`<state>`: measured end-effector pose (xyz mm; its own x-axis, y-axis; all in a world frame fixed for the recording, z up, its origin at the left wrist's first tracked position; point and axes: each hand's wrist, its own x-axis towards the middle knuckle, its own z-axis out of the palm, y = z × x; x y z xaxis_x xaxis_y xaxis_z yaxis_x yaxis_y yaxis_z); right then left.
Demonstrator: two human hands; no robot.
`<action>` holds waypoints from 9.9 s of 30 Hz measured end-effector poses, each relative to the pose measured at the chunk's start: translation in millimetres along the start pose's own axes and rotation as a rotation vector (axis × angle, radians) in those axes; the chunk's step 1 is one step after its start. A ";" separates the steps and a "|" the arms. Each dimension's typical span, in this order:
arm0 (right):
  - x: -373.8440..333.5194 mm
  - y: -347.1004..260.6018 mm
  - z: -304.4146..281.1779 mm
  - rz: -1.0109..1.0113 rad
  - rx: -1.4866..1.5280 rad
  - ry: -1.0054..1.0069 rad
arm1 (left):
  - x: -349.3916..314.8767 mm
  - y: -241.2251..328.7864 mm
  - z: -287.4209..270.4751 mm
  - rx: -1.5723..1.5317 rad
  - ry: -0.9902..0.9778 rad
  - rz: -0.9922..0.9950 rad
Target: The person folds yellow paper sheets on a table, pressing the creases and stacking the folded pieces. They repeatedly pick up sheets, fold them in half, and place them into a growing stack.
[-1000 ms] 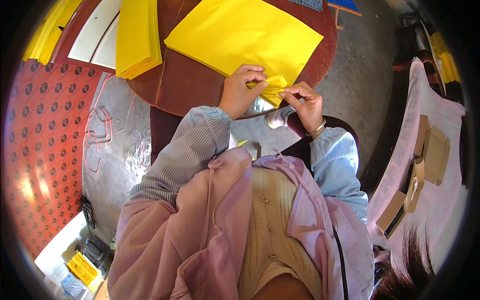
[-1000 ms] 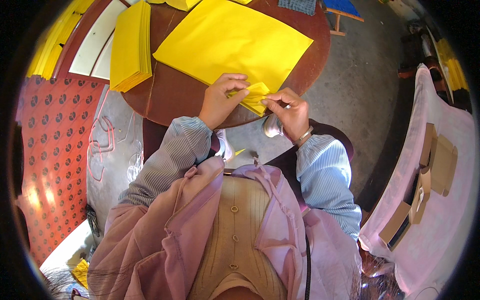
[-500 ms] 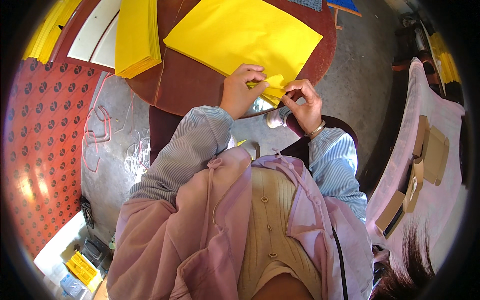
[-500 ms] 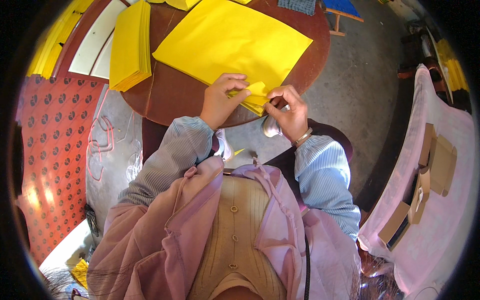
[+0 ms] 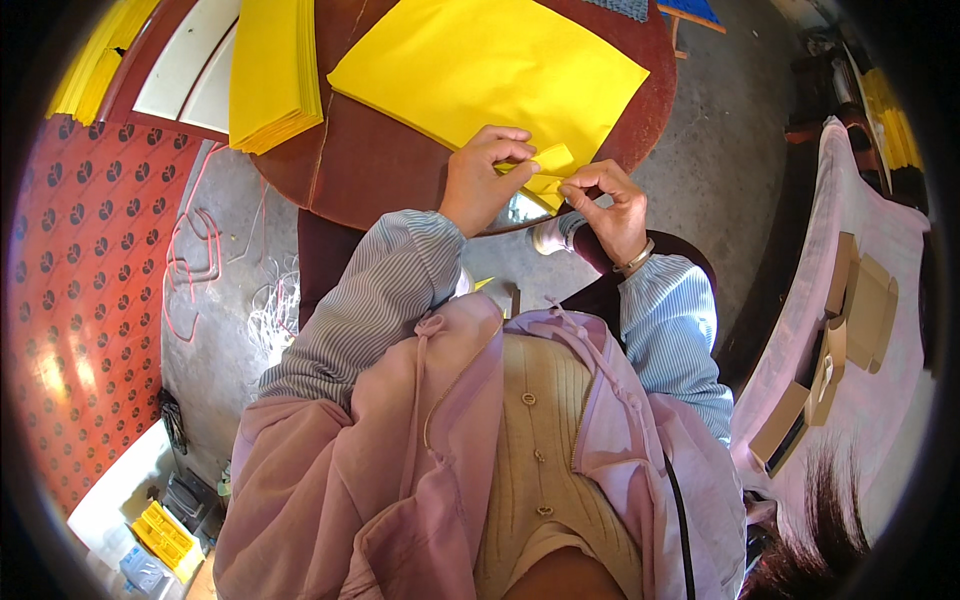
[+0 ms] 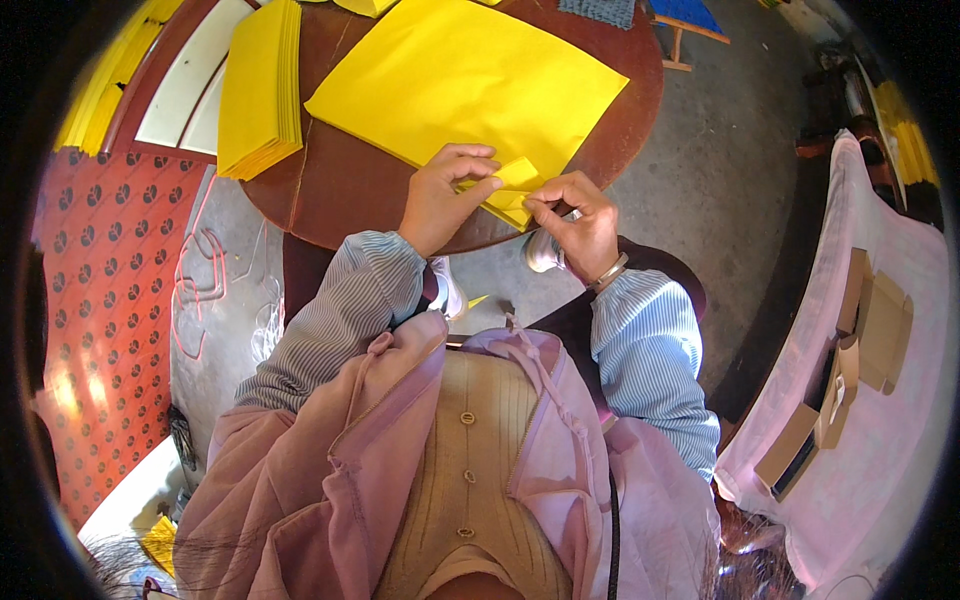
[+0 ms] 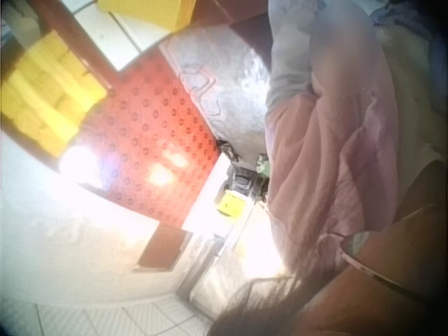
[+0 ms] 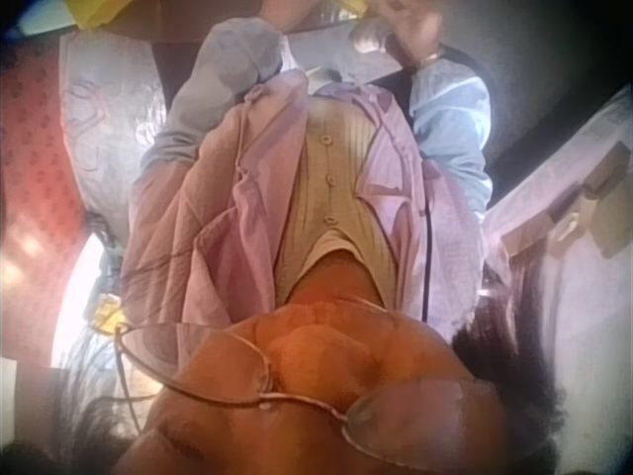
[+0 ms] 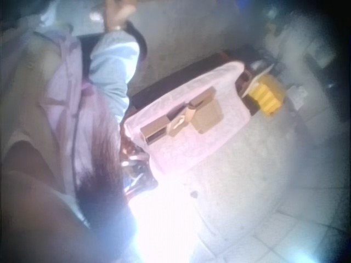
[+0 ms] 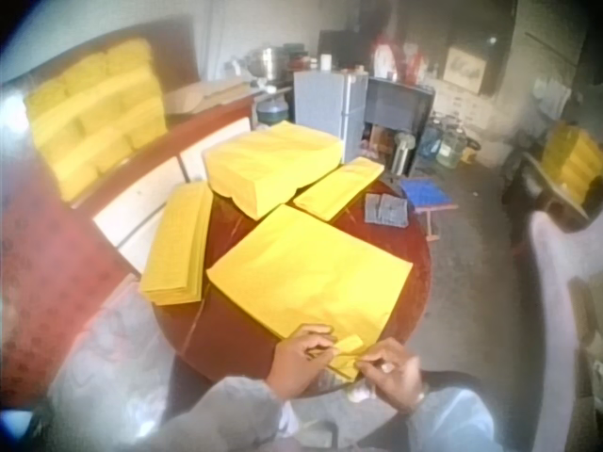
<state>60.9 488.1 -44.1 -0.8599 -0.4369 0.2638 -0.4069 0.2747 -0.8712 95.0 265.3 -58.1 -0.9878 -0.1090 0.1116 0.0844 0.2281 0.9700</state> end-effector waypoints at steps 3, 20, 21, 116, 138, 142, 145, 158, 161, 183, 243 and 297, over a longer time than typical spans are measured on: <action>0.0 -2.6 -0.3 0.029 0.015 -0.014 | -0.1 -0.1 0.3 -0.007 -0.002 -0.010; 4.4 8.1 -0.7 0.046 0.106 -0.044 | -0.6 0.1 -1.3 0.010 -0.004 0.019; 4.8 8.4 -1.0 0.065 0.100 -0.047 | -0.6 0.4 -1.4 0.018 -0.007 0.017; 4.1 -11.5 -9.3 -0.213 -0.230 -0.105 | 0.2 -0.5 3.5 0.065 0.035 0.045; -0.4 5.9 10.9 0.108 0.164 0.102 | 0.5 -1.8 -2.8 0.119 -0.027 0.056; -8.1 -1.8 14.8 0.056 0.031 0.130 | 1.5 -1.3 1.7 0.082 0.016 0.027; -11.5 -3.3 14.4 -0.023 -0.014 0.099 | 1.7 -2.2 2.7 0.067 0.040 0.047; -11.2 14.1 11.6 0.080 0.109 0.094 | 1.6 -6.6 -0.1 0.052 0.007 0.064; -10.5 16.8 12.5 0.075 0.161 0.091 | 1.0 -5.2 -5.3 0.075 -0.049 0.127; -10.8 4.3 13.0 0.025 0.108 0.101 | 4.4 -4.7 0.9 -0.017 0.011 0.007; -9.9 4.6 11.4 0.054 0.060 0.103 | 0.6 -5.0 4.8 0.074 0.036 0.046; -11.0 -6.3 3.6 -0.185 -0.187 0.051 | 1.9 -2.1 0.4 0.105 -0.012 0.025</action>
<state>74.0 488.1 -43.0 -0.7779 -0.4523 0.4363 -0.6047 0.3496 -0.7156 92.9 265.0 -60.0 -0.9871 -0.0901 0.1323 0.0956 0.3310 0.9388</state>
